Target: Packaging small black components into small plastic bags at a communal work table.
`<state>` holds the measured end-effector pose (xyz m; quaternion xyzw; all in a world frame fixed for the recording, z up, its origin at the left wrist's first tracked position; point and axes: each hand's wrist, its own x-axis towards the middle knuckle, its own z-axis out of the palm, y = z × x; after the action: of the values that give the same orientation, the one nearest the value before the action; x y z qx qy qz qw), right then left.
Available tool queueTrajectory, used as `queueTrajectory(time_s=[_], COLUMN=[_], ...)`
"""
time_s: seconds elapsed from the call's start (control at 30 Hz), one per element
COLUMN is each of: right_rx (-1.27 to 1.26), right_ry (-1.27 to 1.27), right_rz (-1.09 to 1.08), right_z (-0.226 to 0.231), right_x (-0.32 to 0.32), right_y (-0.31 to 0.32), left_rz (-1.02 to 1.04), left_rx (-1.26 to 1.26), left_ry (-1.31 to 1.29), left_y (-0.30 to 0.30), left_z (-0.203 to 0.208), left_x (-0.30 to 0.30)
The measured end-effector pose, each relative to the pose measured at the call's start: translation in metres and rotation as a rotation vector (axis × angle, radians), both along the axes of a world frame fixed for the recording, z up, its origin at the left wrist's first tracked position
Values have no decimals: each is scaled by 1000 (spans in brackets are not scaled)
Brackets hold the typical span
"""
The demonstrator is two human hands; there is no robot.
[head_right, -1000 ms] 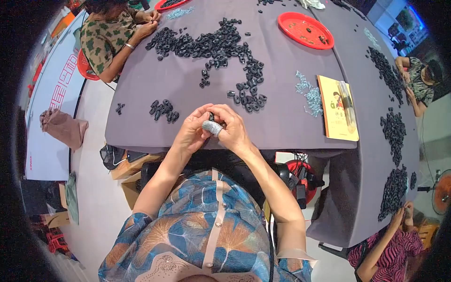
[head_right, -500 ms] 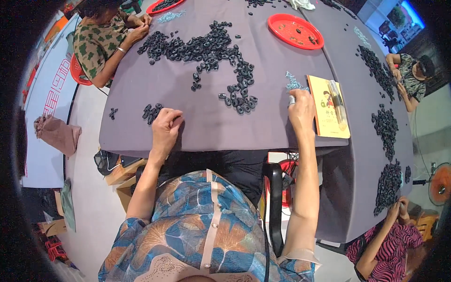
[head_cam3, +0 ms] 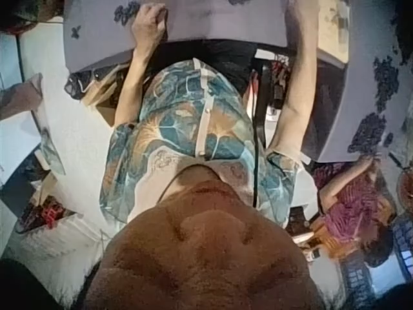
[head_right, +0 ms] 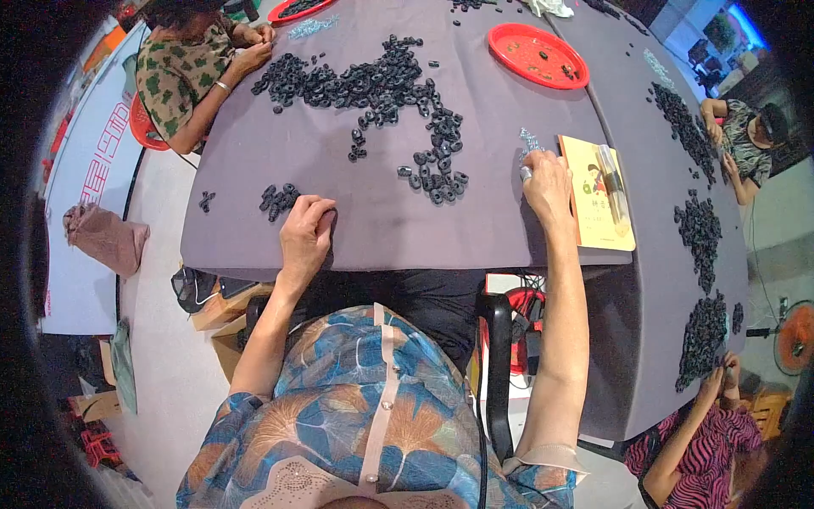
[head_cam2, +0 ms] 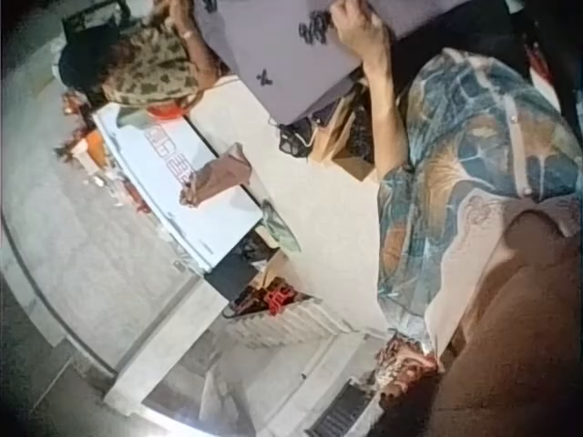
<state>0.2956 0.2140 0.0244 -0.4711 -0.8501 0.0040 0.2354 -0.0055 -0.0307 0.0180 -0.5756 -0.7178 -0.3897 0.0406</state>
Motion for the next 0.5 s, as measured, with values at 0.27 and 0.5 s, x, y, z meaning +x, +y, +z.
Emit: queueTrajectory(time_s=[0.27,0.5], right_rx=[-73,-74], right_ry=[-36,-72], right_rz=[37,118], right_z=[14,11], right_x=[-9,-14], right_y=[-10,-15], left_rz=[12,37], left_rx=[22,29], left_ry=[10,20], left_y=[-1,0], left_z=[-2,-3], left_x=[0,-1])
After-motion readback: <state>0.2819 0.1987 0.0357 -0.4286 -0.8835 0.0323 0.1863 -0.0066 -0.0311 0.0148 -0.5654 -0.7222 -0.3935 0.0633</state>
